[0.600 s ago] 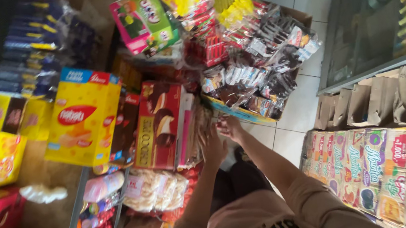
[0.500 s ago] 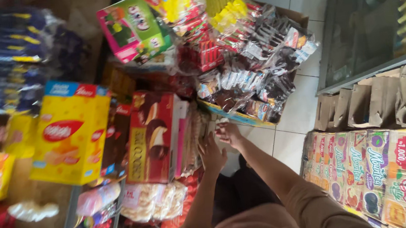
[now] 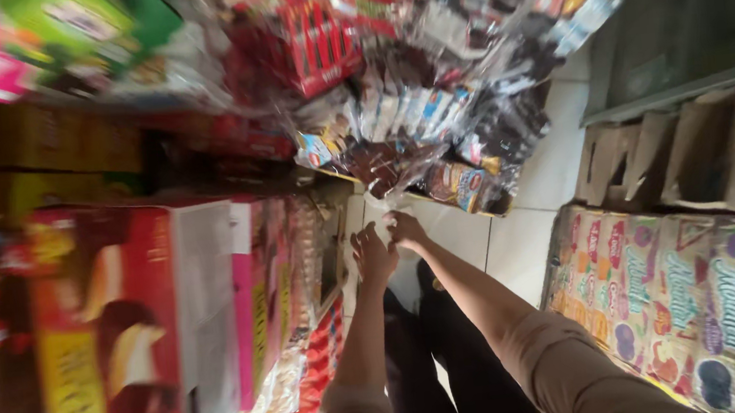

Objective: The person wipes the surface of a store shelf with a white cloth, then picks up and places back several boxes of snacks and crackers. The person continues wiping the shelf and handling the boxes throughout the clip.

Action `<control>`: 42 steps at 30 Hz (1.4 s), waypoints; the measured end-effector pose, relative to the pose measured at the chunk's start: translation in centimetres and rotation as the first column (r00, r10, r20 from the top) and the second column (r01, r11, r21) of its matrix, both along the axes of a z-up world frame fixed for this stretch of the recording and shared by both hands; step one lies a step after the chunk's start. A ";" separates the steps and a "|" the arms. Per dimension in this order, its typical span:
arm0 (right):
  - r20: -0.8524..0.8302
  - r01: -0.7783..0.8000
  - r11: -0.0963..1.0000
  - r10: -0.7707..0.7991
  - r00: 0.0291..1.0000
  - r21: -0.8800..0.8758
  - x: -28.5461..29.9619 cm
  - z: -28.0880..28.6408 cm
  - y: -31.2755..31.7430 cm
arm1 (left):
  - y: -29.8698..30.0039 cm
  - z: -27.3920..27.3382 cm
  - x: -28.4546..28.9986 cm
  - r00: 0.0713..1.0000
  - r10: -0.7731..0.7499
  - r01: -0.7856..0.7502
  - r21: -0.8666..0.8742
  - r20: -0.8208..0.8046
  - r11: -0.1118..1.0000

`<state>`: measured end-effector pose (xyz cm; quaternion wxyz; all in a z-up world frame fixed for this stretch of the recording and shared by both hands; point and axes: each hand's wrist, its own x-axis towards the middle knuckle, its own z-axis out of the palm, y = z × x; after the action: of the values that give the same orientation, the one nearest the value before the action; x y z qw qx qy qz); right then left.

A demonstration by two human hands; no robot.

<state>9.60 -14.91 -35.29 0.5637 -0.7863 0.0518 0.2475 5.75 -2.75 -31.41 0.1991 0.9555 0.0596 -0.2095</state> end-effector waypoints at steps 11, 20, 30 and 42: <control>-0.264 -0.429 0.809 0.346 0.900 -0.402 3.7 -16.8 3.0 | 3.4 -19.8 3.2 0.971 0.097 -0.101 -0.005 -0.218 0.995; -0.306 -0.561 0.637 0.473 0.826 -0.528 9.2 -26.5 4.3 | 6.1 -31.8 3.8 0.997 0.049 -0.053 -0.047 -0.066 0.997; -0.148 -0.443 0.725 0.435 0.888 -0.527 3.1 -24.1 4.2 | 6.5 -27.3 1.5 0.987 0.046 -0.047 -0.003 -0.152 0.999; -0.263 0.619 0.704 -0.561 0.785 0.347 -8.3 6.9 -1.9 | -1.5 4.3 0.4 0.973 0.231 -0.204 -0.394 0.022 0.896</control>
<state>1.26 -16.85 -28.41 0.7617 -0.5704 0.2860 0.1123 6.11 -4.25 -27.08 0.4089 0.8907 0.1166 -0.1610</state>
